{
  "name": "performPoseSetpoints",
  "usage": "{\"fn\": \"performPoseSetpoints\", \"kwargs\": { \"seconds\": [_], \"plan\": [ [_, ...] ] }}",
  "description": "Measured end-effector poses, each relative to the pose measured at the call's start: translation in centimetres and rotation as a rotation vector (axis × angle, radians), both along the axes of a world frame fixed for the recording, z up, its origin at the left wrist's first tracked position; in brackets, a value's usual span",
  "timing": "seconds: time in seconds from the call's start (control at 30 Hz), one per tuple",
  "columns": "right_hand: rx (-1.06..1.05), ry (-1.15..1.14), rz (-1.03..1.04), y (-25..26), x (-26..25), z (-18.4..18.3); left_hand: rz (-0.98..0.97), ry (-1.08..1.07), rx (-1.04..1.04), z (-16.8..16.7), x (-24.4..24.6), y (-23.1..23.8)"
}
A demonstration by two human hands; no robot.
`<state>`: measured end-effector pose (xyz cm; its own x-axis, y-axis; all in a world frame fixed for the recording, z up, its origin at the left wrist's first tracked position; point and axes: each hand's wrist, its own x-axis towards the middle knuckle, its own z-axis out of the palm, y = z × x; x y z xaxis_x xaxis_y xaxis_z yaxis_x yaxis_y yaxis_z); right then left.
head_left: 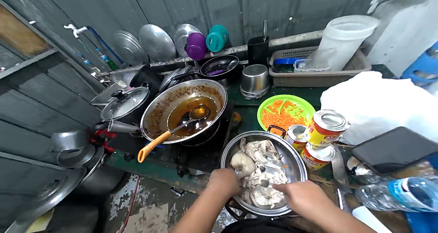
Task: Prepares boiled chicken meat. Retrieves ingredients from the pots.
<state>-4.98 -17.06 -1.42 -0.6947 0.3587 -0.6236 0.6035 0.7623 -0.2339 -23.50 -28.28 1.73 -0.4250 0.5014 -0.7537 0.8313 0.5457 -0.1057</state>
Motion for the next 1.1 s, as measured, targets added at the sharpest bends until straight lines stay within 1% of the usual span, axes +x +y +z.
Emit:
{"fn": "performPoseSetpoints", "kwargs": {
  "seconds": [0.1, 0.17, 0.23, 0.3, 0.33, 0.4, 0.5, 0.57, 0.6, 0.67, 0.77, 0.9, 0.97, 1.07, 1.1],
  "plan": [
    [-0.024, -0.012, -0.032, 1.1, 0.8, 1.1, 0.009, 0.003, -0.008, 0.2, 0.3, 0.3],
    [-0.029, 0.014, -0.021, 0.7, 0.4, 1.4, 0.013, 0.001, -0.007, 0.1, 0.3, 0.4],
    [-0.027, 0.052, 0.009, -0.5, -0.4, 0.5, 0.009, -0.006, -0.004, -0.2, 0.2, 0.4],
    [-0.020, 0.039, 0.057, -1.5, -0.7, -0.5, -0.002, -0.004, -0.002, -0.2, 0.2, 0.5],
    [-0.026, 0.022, 0.072, -1.5, -0.5, -0.5, -0.003, -0.004, -0.006, -0.1, 0.2, 0.5],
    [-0.040, -0.017, 0.079, -0.5, 0.4, 0.8, 0.004, -0.009, -0.003, 0.2, -0.3, 0.2],
    [-0.034, -0.010, -0.019, 1.3, 1.6, 2.6, 0.035, -0.065, 0.110, 0.6, -1.0, -0.3],
    [0.007, 0.006, -0.083, 1.1, 1.2, 1.9, 0.059, -0.090, 0.180, 0.5, -0.3, 0.1],
    [0.018, 0.004, -0.088, 0.5, 0.7, 1.1, 0.065, -0.082, 0.183, 0.1, 0.4, 0.5],
    [0.015, -0.010, -0.052, -0.7, 0.1, 0.5, 0.075, -0.048, 0.157, -1.1, 1.3, 1.5],
    [-0.047, -0.025, -0.005, -1.3, 0.8, 0.9, 0.078, -0.045, 0.142, -2.2, 0.8, 1.9],
    [0.019, -0.016, -0.136, 0.1, 1.3, 0.8, 0.012, -0.071, 0.109, -2.0, 0.7, 2.0],
    [0.024, -0.031, -0.123, -0.2, 0.9, 0.4, -0.015, -0.064, 0.088, -1.7, 1.0, 2.0],
    [-0.050, -0.059, -0.053, -0.6, 0.8, 1.5, -0.015, -0.050, 0.076, -1.4, 0.7, 1.6],
    [-0.053, -0.051, -0.060, -0.3, 0.9, 1.9, -0.021, -0.048, 0.071, -1.3, 0.5, 1.4]
  ]
}}
